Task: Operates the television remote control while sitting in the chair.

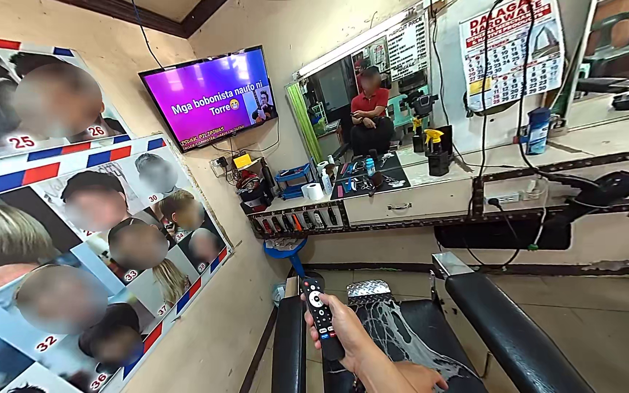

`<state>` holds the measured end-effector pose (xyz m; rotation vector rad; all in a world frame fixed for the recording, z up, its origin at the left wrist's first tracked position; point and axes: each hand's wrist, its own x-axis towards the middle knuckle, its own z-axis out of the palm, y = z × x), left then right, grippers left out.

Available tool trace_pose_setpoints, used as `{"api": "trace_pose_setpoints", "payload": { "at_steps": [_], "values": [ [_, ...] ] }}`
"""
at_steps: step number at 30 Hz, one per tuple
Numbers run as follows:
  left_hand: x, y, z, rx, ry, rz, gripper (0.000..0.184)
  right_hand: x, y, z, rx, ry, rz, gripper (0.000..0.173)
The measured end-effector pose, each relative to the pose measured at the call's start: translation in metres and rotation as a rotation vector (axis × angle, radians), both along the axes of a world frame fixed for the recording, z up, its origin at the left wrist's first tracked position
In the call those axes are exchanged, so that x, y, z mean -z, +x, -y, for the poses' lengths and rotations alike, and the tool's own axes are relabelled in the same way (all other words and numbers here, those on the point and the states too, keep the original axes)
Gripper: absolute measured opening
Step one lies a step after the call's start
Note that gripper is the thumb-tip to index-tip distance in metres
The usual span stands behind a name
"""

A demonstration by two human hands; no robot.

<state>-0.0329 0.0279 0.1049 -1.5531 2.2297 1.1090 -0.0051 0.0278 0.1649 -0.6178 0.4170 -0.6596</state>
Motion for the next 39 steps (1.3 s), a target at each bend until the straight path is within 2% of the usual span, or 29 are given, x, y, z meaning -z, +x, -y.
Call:
{"api": "trace_pose_setpoints", "payload": {
  "at_steps": [5,10,16,34,39],
  "values": [
    [0.011,0.001,0.005,0.003,0.003,-0.007,0.052,0.002,0.000,0.001,0.013,0.017,0.013,0.051],
    [-0.038,-0.007,-0.015,-0.051,0.024,0.028,0.053,0.001,-0.002,0.003,0.009,0.033,0.019,0.051],
    [-0.022,-0.002,-0.009,-0.048,0.012,0.001,0.054,0.001,-0.003,0.004,-0.001,0.026,0.017,0.052],
    [-0.024,-0.008,-0.007,-0.013,0.069,0.036,0.052,0.003,-0.012,0.008,0.064,0.022,0.019,0.050],
    [0.006,-0.008,0.002,0.019,0.036,0.020,0.052,0.003,-0.010,0.007,0.046,0.010,-0.004,0.050]
  ]
}}
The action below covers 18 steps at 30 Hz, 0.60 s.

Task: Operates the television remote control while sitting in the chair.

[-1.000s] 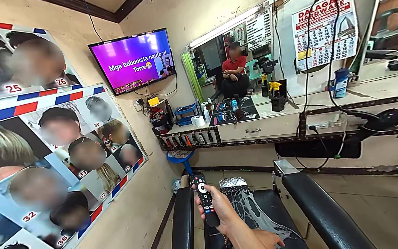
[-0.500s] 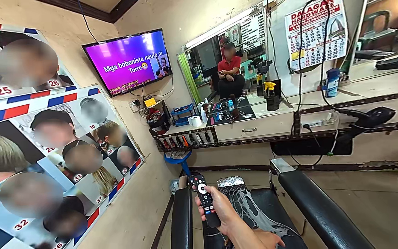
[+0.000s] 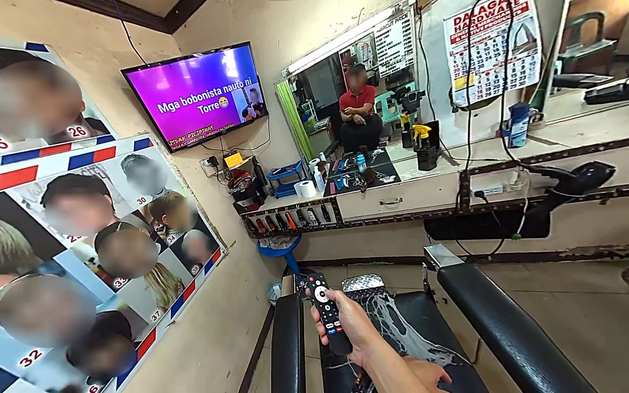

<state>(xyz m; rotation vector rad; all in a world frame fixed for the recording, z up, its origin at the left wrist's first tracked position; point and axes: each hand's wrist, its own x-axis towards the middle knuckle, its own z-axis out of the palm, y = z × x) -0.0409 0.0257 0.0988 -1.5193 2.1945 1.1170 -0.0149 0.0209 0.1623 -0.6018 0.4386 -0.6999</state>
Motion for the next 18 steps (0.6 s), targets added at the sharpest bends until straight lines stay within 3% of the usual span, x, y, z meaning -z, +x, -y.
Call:
{"api": "trace_pose_setpoints", "payload": {
  "at_steps": [18],
  "values": [
    [-0.002,0.001,0.002,0.027,0.005,-0.007,0.053,-0.001,0.001,0.000,-0.026,-0.022,-0.006,0.051]
  ]
}}
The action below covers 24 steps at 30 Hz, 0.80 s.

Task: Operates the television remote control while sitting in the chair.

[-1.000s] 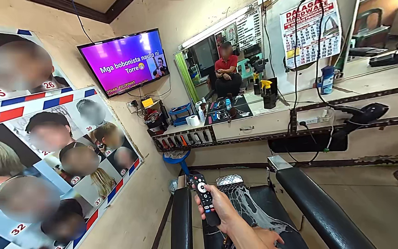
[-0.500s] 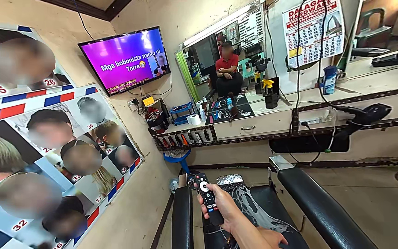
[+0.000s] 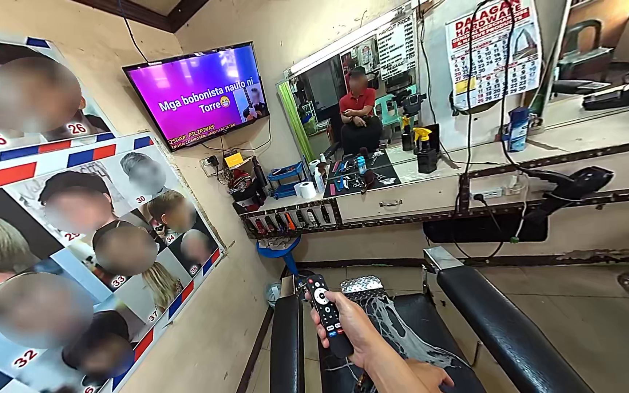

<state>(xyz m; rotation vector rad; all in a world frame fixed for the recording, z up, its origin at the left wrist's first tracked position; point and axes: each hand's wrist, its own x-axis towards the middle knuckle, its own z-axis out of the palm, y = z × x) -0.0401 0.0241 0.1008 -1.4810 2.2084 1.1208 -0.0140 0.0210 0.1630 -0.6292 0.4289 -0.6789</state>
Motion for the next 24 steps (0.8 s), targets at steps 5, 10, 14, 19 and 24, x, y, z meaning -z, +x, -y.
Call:
{"api": "trace_pose_setpoints", "payload": {
  "at_steps": [5,10,14,19,24],
  "values": [
    [-0.044,-0.005,-0.022,-0.091,-0.013,0.007,0.052,-0.001,-0.001,0.000,-0.002,-0.004,-0.001,0.052],
    [-0.001,0.000,-0.003,-0.018,-0.012,-0.012,0.053,-0.001,0.000,-0.001,0.002,-0.004,-0.009,0.052],
    [0.001,0.000,-0.002,-0.023,-0.008,-0.009,0.053,0.000,0.000,0.000,0.016,0.003,-0.003,0.051],
    [0.001,0.000,-0.002,-0.022,0.006,-0.021,0.053,0.000,0.000,0.000,0.007,-0.003,-0.003,0.051],
    [0.016,0.005,0.005,0.011,0.002,-0.038,0.053,0.001,0.001,-0.001,-0.004,0.008,-0.005,0.052]
  ]
}}
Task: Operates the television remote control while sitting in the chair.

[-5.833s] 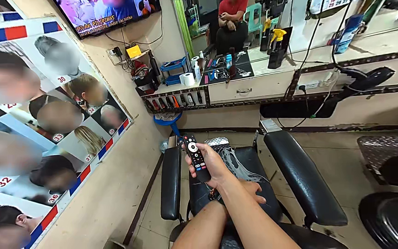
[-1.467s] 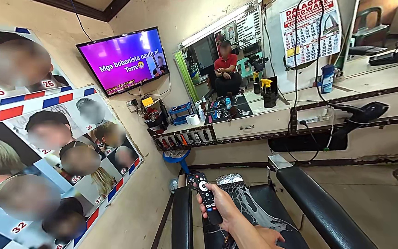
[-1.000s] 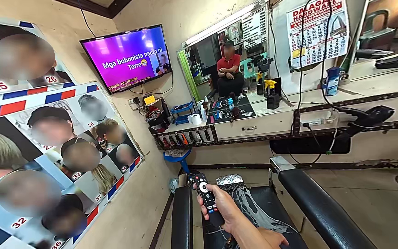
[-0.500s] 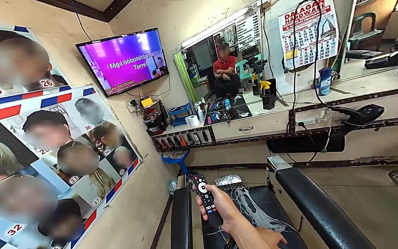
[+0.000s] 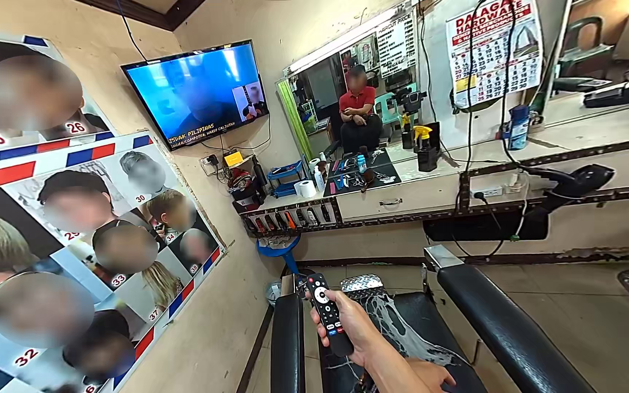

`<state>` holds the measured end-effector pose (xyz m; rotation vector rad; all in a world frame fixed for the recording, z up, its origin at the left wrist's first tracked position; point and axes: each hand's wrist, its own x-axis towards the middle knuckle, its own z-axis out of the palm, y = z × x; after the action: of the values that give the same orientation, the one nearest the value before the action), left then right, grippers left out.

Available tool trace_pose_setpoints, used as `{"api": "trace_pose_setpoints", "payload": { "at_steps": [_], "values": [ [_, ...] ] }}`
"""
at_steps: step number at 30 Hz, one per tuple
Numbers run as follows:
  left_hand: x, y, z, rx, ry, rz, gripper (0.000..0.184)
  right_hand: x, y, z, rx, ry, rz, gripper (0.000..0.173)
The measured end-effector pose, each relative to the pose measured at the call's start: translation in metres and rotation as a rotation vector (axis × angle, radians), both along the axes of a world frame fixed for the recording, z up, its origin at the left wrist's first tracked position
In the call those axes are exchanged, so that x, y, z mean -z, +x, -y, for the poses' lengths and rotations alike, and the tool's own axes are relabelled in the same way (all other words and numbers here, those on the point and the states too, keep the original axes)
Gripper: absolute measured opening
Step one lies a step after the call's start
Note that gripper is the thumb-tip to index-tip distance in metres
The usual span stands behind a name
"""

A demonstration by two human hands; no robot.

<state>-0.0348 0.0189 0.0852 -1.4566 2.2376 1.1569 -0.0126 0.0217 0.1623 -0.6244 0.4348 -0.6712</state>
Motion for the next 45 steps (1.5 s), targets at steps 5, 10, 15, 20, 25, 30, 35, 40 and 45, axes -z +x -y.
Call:
{"api": "trace_pose_setpoints", "payload": {
  "at_steps": [5,10,15,20,25,30,35,40,45],
  "values": [
    [-0.009,-0.005,-0.005,0.002,-0.018,0.023,0.053,0.000,-0.001,0.000,-0.013,-0.004,-0.012,0.052],
    [0.020,0.007,0.007,0.016,-0.038,-0.044,0.049,0.003,0.001,0.001,-0.021,-0.013,-0.005,0.052],
    [-0.004,-0.002,-0.003,-0.011,-0.022,-0.005,0.050,0.002,0.001,0.000,-0.029,-0.022,-0.014,0.053],
    [-0.019,-0.007,-0.011,-0.032,-0.027,0.020,0.051,0.001,0.000,-0.001,-0.044,-0.032,-0.014,0.053],
    [-0.020,-0.008,-0.009,-0.013,-0.014,0.038,0.051,0.001,0.000,-0.001,-0.050,-0.031,-0.019,0.052],
    [-0.017,-0.007,-0.007,-0.009,-0.009,0.032,0.052,0.001,0.000,-0.001,-0.061,-0.041,-0.015,0.052],
    [-0.020,-0.009,-0.009,-0.024,-0.006,0.038,0.051,0.001,-0.001,-0.002,-0.058,-0.070,-0.015,0.052],
    [-0.021,-0.010,-0.011,-0.042,-0.011,0.035,0.050,0.000,-0.002,-0.001,-0.072,-0.120,-0.022,0.050],
    [0.019,0.006,0.009,0.025,-0.029,-0.044,0.049,0.002,-0.001,0.000,-0.071,-0.086,-0.014,0.050]
  ]
}}
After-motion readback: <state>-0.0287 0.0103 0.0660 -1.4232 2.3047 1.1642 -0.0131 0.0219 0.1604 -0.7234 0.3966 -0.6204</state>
